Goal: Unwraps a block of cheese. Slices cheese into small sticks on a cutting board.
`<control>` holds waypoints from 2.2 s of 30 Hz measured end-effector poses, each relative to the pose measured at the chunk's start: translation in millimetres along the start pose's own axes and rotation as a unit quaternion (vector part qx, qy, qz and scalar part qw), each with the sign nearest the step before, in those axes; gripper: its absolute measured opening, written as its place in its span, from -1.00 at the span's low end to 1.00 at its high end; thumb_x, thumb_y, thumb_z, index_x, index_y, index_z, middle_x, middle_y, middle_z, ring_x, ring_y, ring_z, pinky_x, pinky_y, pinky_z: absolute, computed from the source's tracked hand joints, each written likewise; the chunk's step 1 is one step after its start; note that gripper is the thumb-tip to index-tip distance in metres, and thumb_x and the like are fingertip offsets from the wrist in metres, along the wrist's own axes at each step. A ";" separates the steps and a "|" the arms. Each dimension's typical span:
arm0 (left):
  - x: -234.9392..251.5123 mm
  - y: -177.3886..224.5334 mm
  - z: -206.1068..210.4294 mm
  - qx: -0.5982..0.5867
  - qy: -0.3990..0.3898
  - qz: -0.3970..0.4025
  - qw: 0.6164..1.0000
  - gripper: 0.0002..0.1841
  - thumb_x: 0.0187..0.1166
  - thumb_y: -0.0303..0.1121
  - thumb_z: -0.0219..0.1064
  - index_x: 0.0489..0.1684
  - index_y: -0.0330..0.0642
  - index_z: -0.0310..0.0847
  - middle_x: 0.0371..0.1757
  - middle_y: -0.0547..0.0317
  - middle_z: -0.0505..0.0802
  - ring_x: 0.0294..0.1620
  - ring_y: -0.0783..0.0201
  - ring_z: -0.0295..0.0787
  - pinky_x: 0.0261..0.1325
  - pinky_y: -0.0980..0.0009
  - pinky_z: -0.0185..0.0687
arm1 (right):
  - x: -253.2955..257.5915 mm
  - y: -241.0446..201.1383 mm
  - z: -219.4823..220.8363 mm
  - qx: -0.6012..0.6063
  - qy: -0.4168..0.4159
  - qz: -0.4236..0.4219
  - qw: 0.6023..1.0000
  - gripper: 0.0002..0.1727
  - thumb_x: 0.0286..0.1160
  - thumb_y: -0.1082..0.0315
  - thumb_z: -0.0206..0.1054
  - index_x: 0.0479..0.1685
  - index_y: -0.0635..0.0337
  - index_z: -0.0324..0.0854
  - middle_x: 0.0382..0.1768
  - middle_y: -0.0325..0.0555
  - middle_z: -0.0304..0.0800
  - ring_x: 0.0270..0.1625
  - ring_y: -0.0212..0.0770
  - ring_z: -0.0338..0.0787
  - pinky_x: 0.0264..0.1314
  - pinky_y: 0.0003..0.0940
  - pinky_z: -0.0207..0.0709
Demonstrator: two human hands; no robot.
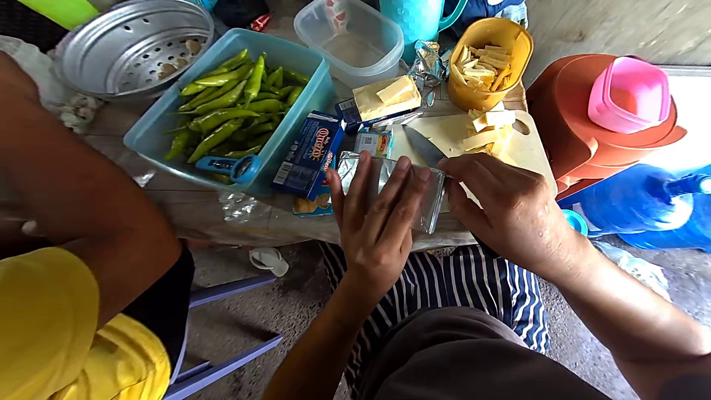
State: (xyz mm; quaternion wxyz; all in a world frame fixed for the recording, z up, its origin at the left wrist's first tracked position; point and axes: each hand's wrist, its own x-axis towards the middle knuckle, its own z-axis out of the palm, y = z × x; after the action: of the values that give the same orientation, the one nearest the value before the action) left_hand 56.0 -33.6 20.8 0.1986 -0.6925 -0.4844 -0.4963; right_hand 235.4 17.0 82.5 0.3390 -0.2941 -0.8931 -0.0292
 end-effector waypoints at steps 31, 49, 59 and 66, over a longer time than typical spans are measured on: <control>-2.6 -19.0 -6.7 -0.028 -0.007 0.066 0.997 -0.73 0.65 -0.48 0.34 0.22 -0.03 0.76 0.40 0.25 0.82 0.76 0.11 0.37 0.86 -0.19 -0.18 | 5.0 15.1 -5.8 0.027 -0.011 -0.104 0.994 -0.77 0.61 0.47 0.21 -0.05 0.37 0.78 -0.23 0.09 0.86 -0.20 -0.10 0.85 -0.21 -0.41 0.64; 5.3 -18.9 -5.8 -0.019 0.037 0.092 0.995 -0.67 0.64 -0.44 0.36 0.33 -0.01 0.70 0.49 0.33 0.76 0.81 0.18 0.28 0.89 -0.18 -0.24 | 5.3 12.7 8.1 0.496 0.021 0.176 0.850 -0.91 0.62 0.47 0.20 -0.14 0.21 0.62 -0.41 -0.33 0.68 -0.47 -0.54 0.67 -0.44 -0.65 0.64; 4.9 -20.2 -1.8 -0.009 0.051 0.089 0.995 -0.68 0.64 -0.44 0.34 0.33 0.01 0.69 0.51 0.37 0.74 0.82 0.19 0.24 0.88 -0.19 -0.23 | 5.4 -4.8 3.3 0.318 0.014 0.176 0.932 -0.94 0.44 0.48 0.28 -0.24 0.27 0.64 -0.53 -0.31 0.66 -0.54 -0.63 0.65 -0.49 -0.75 0.59; 6.7 -12.7 0.0 -0.133 0.061 0.008 0.989 -0.72 0.69 -0.43 0.31 0.29 -0.04 0.71 0.42 0.33 0.80 0.73 0.20 0.42 0.88 -0.16 -0.07 | 7.7 5.1 5.3 0.731 -0.065 0.286 0.616 -0.73 0.64 0.46 0.03 -0.37 0.14 0.63 -0.63 -0.26 0.69 -0.64 -0.47 0.71 -0.59 -0.59 0.66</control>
State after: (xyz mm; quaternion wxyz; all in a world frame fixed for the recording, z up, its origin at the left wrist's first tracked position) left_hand 45.2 -24.7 24.1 0.1378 -0.6850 -0.3955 -0.5961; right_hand 230.5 26.4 82.5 0.3742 -0.1903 -0.5097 0.7509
